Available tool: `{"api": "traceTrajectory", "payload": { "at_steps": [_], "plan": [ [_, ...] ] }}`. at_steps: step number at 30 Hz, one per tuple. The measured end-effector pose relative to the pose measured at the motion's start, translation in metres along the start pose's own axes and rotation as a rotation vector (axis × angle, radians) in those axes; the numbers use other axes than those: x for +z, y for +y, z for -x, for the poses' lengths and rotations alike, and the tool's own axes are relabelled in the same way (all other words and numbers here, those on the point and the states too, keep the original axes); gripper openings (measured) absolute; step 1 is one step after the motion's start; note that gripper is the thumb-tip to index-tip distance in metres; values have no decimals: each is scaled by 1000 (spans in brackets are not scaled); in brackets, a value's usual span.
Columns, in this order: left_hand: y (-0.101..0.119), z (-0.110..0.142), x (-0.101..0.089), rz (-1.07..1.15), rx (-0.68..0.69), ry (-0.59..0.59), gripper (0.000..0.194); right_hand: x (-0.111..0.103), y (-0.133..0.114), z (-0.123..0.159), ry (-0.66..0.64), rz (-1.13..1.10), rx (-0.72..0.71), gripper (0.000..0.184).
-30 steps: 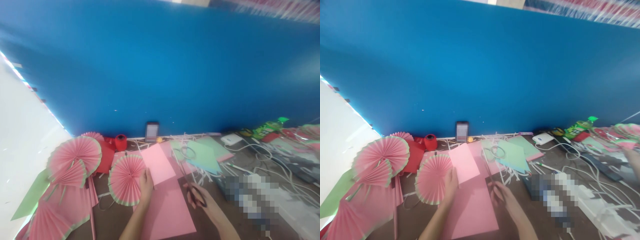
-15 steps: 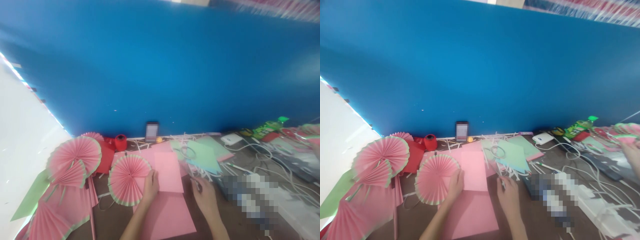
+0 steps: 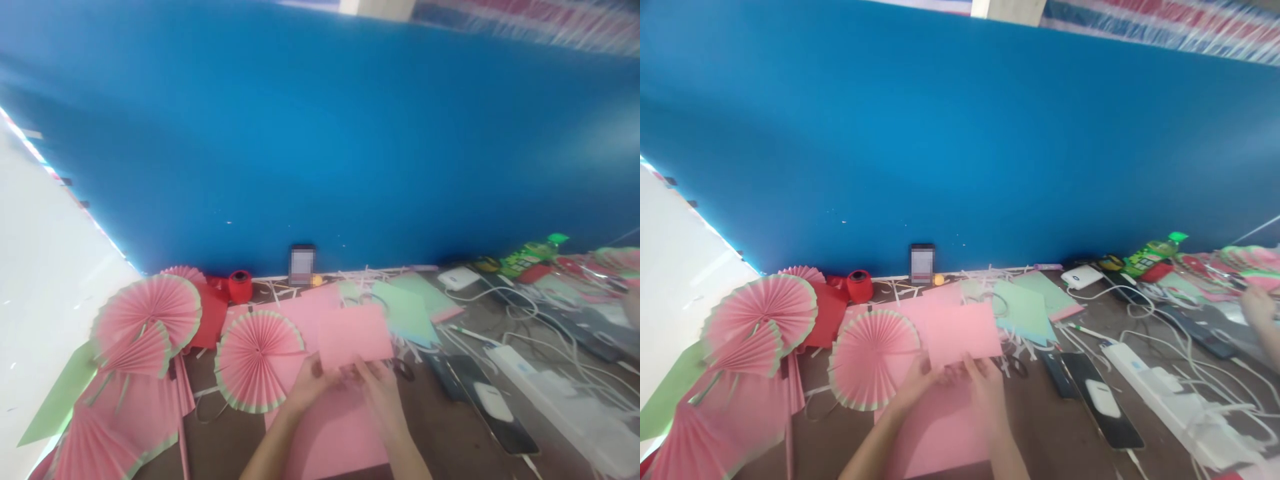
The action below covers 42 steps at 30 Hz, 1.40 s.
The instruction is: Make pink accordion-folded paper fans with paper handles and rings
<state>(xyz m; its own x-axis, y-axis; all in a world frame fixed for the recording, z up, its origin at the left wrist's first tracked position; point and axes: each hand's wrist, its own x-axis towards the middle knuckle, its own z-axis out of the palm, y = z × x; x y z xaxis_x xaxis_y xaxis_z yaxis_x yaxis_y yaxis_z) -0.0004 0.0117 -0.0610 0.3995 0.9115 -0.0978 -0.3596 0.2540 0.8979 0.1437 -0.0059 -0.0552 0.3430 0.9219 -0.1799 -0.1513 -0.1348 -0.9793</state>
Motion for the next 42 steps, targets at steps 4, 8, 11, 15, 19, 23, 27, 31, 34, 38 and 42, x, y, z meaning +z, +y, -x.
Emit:
{"api": "traceTrajectory", "payload": {
  "at_steps": [4,8,11,15,19,23,27,31,34,38,42],
  "plan": [
    [-9,-3,0,-171,74,35,42,3,3,0,-152,111,71,32],
    [-10,-3,-5,-239,100,77,38,0,-1,0,-230,132,67,38],
    [-6,-1,-5,-275,93,64,37,0,1,0,-199,93,20,41],
    [-4,1,-2,-310,75,68,38,-1,8,0,-104,153,-108,45],
    [-8,0,-3,-309,71,46,39,-8,10,-2,-56,241,-159,43],
    [-14,-1,-3,-313,47,46,40,-20,8,-5,-62,309,-159,41],
    [-15,-1,-3,-322,15,51,41,-31,-6,-6,-101,462,-146,36],
    [-13,-1,-3,-365,-5,81,41,-38,-28,-4,-145,646,-175,27],
    [-12,-1,-2,-370,-1,46,41,-43,-38,-3,-178,711,-194,26],
    [-12,0,-1,-362,-13,74,39,-61,-43,-8,-221,693,-233,21],
    [-11,-1,-7,-344,-24,159,38,-92,-47,-21,-48,619,-217,22]
  ]
}}
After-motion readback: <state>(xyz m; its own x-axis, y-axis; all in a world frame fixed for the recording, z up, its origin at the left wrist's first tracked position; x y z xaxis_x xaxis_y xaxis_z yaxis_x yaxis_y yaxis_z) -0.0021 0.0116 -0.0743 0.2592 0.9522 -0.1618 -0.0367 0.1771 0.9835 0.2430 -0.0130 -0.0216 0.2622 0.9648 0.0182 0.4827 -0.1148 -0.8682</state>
